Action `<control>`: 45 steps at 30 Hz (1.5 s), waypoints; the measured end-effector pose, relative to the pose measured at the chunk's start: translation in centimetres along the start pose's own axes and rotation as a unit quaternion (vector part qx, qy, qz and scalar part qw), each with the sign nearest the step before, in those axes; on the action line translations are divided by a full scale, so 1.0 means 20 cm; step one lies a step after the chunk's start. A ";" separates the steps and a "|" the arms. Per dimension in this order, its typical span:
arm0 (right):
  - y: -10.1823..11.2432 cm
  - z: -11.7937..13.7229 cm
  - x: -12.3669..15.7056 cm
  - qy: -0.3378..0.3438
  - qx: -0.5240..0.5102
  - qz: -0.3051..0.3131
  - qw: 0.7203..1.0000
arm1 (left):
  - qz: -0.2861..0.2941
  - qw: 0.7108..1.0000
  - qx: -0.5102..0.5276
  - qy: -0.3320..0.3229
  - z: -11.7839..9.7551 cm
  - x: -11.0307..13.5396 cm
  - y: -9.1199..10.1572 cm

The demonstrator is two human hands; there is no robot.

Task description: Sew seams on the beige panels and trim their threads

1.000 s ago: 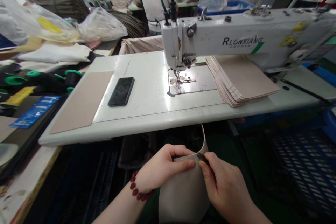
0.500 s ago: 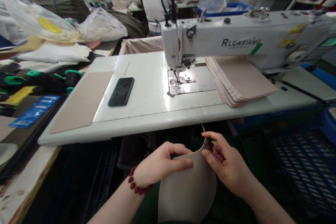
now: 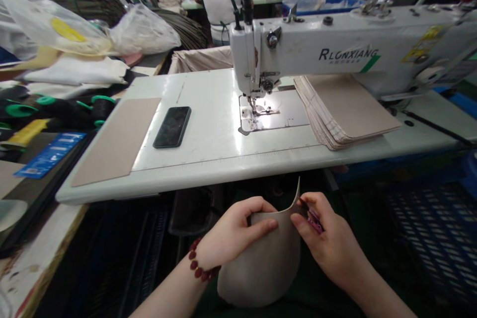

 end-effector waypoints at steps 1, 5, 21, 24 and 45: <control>0.00 0.00 0.01 0.014 0.028 -0.005 0.999 | -0.001 1.000 0.008 0.002 0.00 0.00 0.00; -0.03 0.01 0.05 0.087 0.126 0.002 0.988 | -0.005 1.000 0.026 -0.006 0.00 0.01 -0.01; -0.13 0.01 0.08 0.116 0.116 -0.059 0.985 | 0.007 0.999 0.050 -0.002 0.02 0.02 -0.05; -0.14 0.01 0.08 0.122 0.127 -0.061 0.982 | 0.010 0.999 0.038 -0.008 0.02 0.02 -0.05; -0.06 0.01 0.09 0.083 0.128 0.005 0.988 | 0.010 0.994 0.104 0.015 0.02 0.01 -0.04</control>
Point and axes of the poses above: each hand's wrist, its own x-axis away from the middle knuckle, its own y-axis out of the back of the hand, z = x × y, the point moved 1 cm from there along -x, towards the middle knuckle, and after that the axes turned 1 degree about -x, right-handed, at the moved point
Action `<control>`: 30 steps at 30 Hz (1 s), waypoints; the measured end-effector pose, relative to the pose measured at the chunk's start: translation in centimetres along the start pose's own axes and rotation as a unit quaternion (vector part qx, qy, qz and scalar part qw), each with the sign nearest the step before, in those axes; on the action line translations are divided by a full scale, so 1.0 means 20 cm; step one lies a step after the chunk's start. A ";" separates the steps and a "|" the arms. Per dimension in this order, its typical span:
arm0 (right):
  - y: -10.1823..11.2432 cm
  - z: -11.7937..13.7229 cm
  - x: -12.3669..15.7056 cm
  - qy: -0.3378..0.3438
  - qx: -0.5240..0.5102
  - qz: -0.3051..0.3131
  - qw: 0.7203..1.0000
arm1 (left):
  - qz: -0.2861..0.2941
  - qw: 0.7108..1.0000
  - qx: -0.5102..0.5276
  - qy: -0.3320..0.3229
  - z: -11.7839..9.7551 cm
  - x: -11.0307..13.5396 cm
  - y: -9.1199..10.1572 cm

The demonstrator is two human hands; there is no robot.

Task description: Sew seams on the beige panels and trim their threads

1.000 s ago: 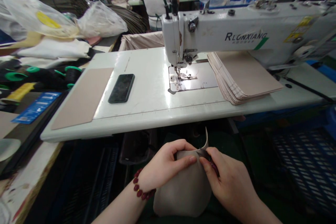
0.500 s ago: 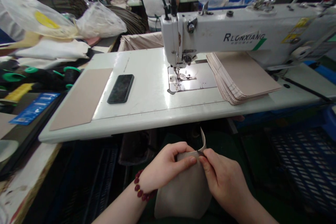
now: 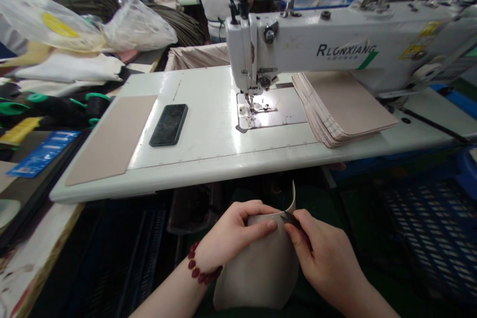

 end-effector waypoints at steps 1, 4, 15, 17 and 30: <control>0.00 0.00 0.00 0.000 0.004 -0.005 1.000 | 0.001 1.000 0.000 0.001 0.00 0.00 0.00; -0.02 0.00 0.00 0.006 0.015 -0.035 0.999 | 0.001 1.000 -0.003 0.002 0.00 0.00 0.00; -0.02 0.00 0.02 0.004 0.014 -0.044 0.999 | 0.003 0.999 0.029 0.016 0.01 0.00 0.00; -0.03 0.00 0.02 0.006 0.018 -0.052 0.998 | 0.004 0.999 0.035 0.015 0.01 0.00 -0.01; -0.05 0.01 -0.02 0.042 0.065 -0.066 0.995 | 0.005 0.997 -0.074 -0.021 -0.01 -0.01 -0.01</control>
Point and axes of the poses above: each hand's wrist, its own x-axis away from the middle knuckle, its own y-axis out of the back of the hand, z = x × y, the point moved 1 cm from there along -x, towards the middle knuckle, and after that the axes turned 1 degree about -x, right-handed, at the moved point
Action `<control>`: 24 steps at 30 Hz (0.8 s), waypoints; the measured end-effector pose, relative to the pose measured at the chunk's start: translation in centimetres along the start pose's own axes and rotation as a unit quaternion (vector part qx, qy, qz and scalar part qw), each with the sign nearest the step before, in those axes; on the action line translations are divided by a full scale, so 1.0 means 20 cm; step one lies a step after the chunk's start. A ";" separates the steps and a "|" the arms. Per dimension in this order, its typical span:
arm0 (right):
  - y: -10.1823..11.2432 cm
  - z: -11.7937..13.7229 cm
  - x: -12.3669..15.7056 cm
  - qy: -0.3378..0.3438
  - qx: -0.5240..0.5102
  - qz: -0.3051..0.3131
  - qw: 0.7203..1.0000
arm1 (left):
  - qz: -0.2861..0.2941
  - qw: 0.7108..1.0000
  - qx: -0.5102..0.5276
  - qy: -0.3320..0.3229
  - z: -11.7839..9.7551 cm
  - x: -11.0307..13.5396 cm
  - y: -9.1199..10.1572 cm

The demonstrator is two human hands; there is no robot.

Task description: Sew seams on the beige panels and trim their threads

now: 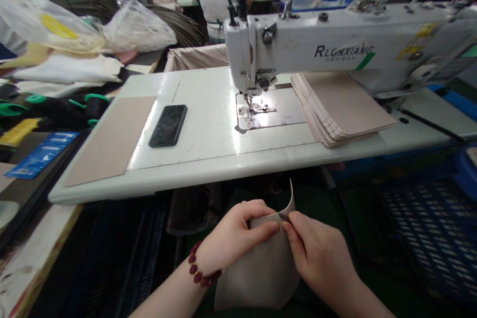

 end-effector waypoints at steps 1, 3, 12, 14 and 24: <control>0.00 0.00 0.00 -0.002 -0.009 0.005 1.000 | -0.005 1.000 -0.008 -0.004 -0.01 0.00 0.00; 0.01 -0.01 0.00 -0.013 -0.040 0.016 0.999 | -0.009 1.000 -0.002 -0.002 -0.01 0.00 0.00; 0.05 -0.05 0.01 -0.049 -0.070 0.043 0.995 | -0.022 0.997 0.064 0.028 -0.02 -0.01 0.03; 0.05 -0.04 0.01 -0.044 -0.068 0.045 0.996 | -0.024 0.997 0.074 0.030 -0.01 -0.02 0.03; 0.04 -0.03 0.00 -0.027 -0.064 0.035 0.997 | -0.021 0.994 0.104 0.035 0.00 -0.01 0.02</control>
Point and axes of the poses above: each hand's wrist, its own x-axis away from the middle knuckle, its own y-axis out of the back of the hand, z = x × y, the point moved 1 cm from there along -x, towards the middle knuckle, and after that the axes turned 1 degree about -x, right-handed, at the moved point
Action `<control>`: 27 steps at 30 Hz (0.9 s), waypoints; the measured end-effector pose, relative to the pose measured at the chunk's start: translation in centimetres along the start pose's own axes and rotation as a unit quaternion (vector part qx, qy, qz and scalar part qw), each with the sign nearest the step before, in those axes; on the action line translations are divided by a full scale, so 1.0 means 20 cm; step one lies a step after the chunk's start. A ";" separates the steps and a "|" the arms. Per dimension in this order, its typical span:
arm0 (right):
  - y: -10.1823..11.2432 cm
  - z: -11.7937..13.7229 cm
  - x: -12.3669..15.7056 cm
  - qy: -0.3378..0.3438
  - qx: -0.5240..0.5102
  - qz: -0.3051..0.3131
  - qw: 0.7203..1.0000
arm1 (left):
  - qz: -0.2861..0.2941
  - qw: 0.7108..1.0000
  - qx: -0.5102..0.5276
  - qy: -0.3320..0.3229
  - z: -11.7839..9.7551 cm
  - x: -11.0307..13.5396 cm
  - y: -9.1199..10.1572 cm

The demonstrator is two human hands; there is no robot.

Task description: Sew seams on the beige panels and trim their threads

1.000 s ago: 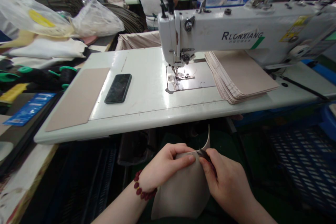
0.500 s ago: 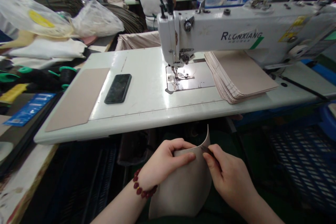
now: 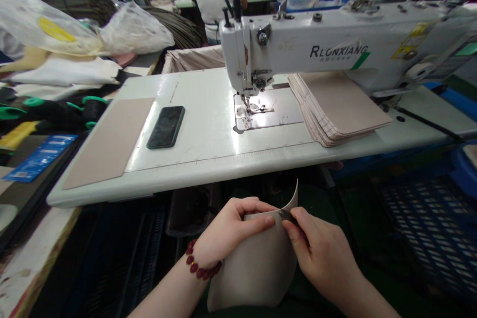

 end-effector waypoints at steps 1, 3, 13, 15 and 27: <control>0.00 0.00 0.00 0.000 0.001 -0.002 1.000 | 0.001 1.000 0.002 0.001 0.00 0.00 0.00; -0.01 0.00 0.00 0.003 0.006 -0.014 1.000 | 0.004 1.000 0.006 0.005 0.00 0.00 0.00; -0.03 0.01 0.01 0.013 0.012 -0.025 1.000 | 0.007 1.000 0.002 0.006 0.00 0.01 0.00; -0.03 0.01 0.01 0.012 0.014 -0.026 0.999 | 0.006 1.000 0.000 0.006 0.00 0.01 0.00; -0.08 0.02 0.03 0.002 0.011 -0.067 0.998 | 0.023 1.000 -0.013 0.008 0.02 0.00 -0.01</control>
Point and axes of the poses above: each hand's wrist, its own x-axis away from the middle knuckle, its own y-axis out of the back of the hand, z = x × y, the point moved 1 cm from there along -x, towards the middle knuckle, and after that the axes turned 1 degree about -x, right-handed, at the moved point
